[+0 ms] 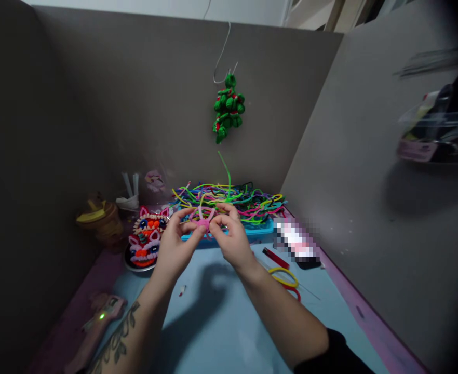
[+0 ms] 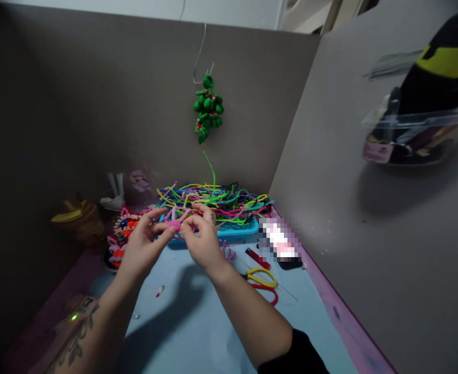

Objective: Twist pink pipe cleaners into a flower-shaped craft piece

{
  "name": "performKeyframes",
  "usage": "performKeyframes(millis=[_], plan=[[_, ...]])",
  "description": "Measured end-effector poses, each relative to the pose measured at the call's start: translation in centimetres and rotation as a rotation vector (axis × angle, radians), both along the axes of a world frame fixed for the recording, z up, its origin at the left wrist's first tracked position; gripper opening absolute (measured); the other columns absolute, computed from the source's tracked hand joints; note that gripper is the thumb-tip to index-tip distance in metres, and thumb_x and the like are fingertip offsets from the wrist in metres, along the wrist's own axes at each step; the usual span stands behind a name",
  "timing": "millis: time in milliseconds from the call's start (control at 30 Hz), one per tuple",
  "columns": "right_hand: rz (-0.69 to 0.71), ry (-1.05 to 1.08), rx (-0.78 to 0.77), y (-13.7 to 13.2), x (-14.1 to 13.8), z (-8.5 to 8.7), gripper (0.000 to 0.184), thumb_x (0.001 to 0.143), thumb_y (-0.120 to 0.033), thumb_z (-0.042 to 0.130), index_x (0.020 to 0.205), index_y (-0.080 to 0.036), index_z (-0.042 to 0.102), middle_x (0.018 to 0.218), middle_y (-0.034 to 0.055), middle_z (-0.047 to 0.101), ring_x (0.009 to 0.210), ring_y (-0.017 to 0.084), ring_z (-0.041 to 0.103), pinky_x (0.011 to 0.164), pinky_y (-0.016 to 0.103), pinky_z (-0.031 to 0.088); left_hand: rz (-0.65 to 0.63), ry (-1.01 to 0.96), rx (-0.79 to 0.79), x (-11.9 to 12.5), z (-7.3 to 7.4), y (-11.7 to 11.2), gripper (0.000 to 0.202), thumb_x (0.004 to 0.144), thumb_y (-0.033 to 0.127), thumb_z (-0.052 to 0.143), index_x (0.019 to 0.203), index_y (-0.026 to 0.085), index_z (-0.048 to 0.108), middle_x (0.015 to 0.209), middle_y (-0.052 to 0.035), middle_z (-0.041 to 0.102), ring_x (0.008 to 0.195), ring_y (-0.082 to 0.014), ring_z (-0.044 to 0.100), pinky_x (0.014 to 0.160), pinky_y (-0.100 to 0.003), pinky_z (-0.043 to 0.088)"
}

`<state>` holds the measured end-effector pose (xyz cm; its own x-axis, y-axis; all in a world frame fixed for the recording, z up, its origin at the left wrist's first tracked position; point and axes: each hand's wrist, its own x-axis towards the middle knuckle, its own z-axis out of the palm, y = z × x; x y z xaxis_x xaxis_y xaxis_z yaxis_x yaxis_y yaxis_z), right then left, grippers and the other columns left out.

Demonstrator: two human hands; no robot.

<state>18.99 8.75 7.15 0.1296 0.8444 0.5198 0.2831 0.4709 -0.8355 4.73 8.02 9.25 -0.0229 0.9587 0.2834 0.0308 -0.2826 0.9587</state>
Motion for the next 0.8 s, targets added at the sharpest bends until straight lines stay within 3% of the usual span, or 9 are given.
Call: performKeyframes(millis=[200, 433, 567, 800], plan=[[0.016, 0.004, 0.015, 0.4, 0.4, 0.0, 0.011, 0.083, -0.029, 0.065, 0.080, -0.022, 0.072, 0.115, 0.0105, 0.055, 0.124, 0.027, 0.052, 0.107, 0.045, 0.042, -0.037, -0.194, -0.099, -0.4, -0.4, 0.7, 0.056, 0.064, 0.037, 0.086, 0.106, 0.019, 0.055, 0.063, 0.0042, 0.068, 0.062, -0.0140, 0.064, 0.065, -0.024, 0.045], [0.020, -0.077, 0.052, 0.2, 0.6, 0.2, 0.003, 0.079, -0.027, 0.071, 0.080, -0.024, 0.072, 0.119, 0.0089, 0.054, 0.125, 0.027, 0.051, 0.107, 0.047, 0.043, -0.018, -0.161, -0.070, -0.3, -0.3, 0.5, 0.055, 0.065, 0.037, 0.085, 0.106, 0.019, 0.054, 0.062, 0.0043, 0.067, 0.065, -0.0150, 0.066, 0.067, -0.025, 0.046], [0.004, -0.080, 0.038, 0.1, 0.4, 0.2, 0.009, 0.081, -0.024, 0.067, 0.072, -0.022, 0.067, 0.116, 0.0096, 0.055, 0.124, 0.027, 0.052, 0.106, 0.047, 0.043, -0.061, -0.149, -0.079, -0.1, -0.1, 0.2, 0.057, 0.066, 0.034, 0.085, 0.110, 0.019, 0.052, 0.066, 0.0040, 0.068, 0.067, -0.0139, 0.066, 0.067, -0.024, 0.046], [0.021, -0.224, 0.073, 0.5, 1.0, 0.2, 0.005, 0.082, -0.022, 0.065, 0.078, -0.022, 0.068, 0.122, 0.0100, 0.055, 0.126, 0.028, 0.049, 0.107, 0.050, 0.040, -0.070, -0.129, -0.098, -0.5, -0.3, 0.5, 0.060, 0.065, 0.032, 0.084, 0.113, 0.019, 0.048, 0.064, 0.0071, 0.063, 0.059, -0.0118, 0.062, 0.062, -0.023, 0.045]])
